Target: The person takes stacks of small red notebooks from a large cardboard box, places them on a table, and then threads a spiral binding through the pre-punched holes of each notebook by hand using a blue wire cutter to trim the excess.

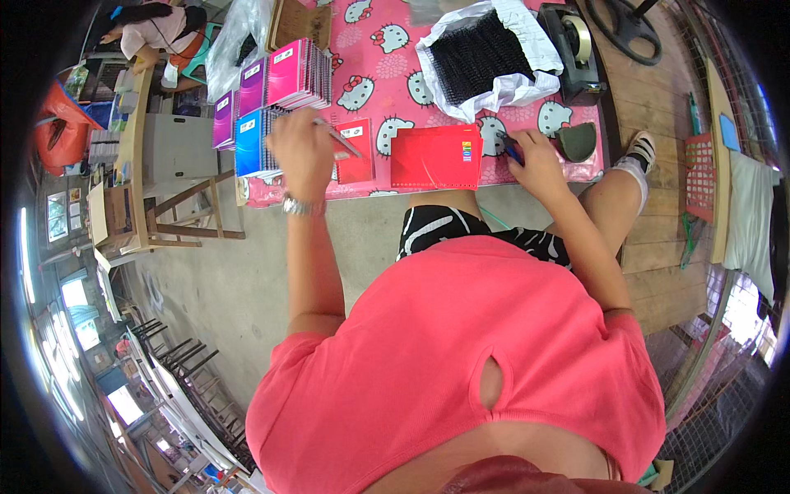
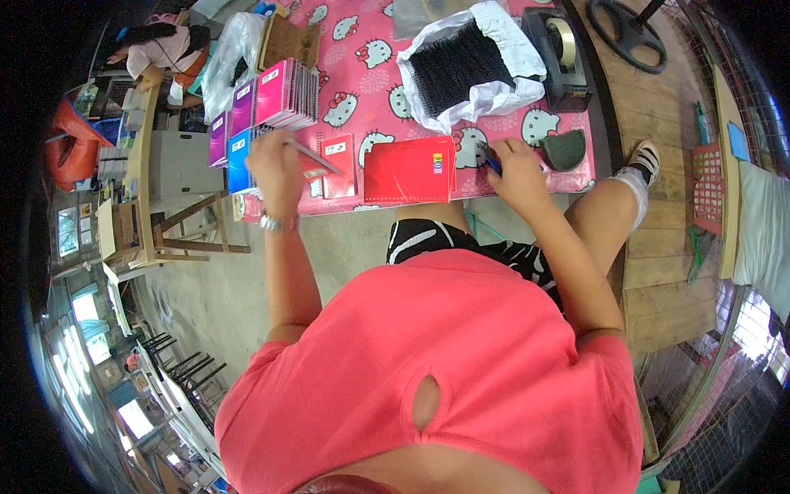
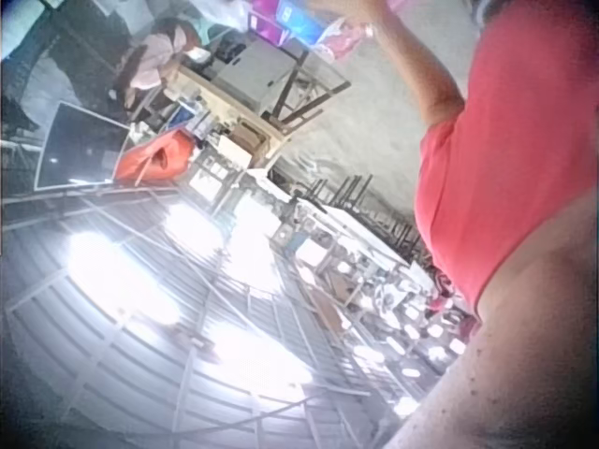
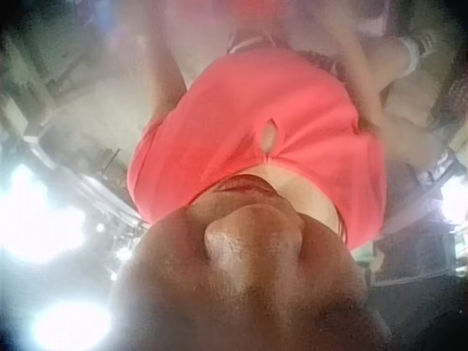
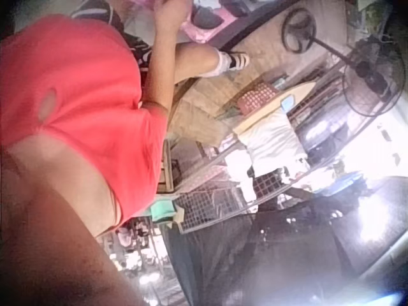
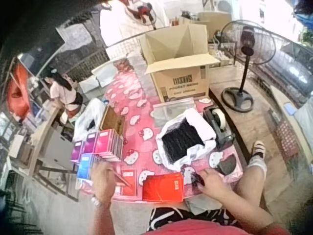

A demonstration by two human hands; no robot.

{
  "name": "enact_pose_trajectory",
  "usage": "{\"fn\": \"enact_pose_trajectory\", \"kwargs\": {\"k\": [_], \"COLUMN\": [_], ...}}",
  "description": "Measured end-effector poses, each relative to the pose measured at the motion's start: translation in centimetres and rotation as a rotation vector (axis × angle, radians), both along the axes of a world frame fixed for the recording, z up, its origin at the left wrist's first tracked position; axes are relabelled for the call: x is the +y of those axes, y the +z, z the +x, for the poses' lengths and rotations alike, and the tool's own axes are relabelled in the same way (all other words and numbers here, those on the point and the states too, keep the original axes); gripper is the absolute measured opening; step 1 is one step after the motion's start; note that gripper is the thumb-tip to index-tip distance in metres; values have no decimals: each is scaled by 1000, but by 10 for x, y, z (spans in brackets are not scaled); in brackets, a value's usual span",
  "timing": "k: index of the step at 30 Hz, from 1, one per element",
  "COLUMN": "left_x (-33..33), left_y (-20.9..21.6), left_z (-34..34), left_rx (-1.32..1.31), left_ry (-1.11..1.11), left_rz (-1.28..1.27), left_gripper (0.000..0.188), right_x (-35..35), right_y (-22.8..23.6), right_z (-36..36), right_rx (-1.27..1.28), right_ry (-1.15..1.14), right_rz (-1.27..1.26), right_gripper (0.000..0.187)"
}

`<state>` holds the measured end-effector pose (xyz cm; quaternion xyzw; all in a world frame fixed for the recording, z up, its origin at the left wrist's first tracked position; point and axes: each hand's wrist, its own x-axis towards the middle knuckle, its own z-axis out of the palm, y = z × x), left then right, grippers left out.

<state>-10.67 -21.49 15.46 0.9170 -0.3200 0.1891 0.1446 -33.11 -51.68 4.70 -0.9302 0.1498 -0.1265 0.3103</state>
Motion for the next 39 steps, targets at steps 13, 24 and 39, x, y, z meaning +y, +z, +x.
{"fn": "enact_pose_trajectory", "kwargs": {"k": [13, 24, 39], "left_x": [31, 54, -23], "left_y": [-147, -156, -37], "left_z": [-27, -27, -82], "left_rx": [485, 428, 155], "left_ry": [201, 141, -386], "left_rz": [153, 52, -149], "left_gripper": [60, 55, 27], "right_x": [-27, -7, -14], "right_y": [2, 0, -11], "right_z": [176, 193, 203], "right_rx": [-3, 124, 13], "right_ry": [-54, -108, -173], "right_rz": [-214, -357, -233], "right_gripper": [27, 24, 28]}}
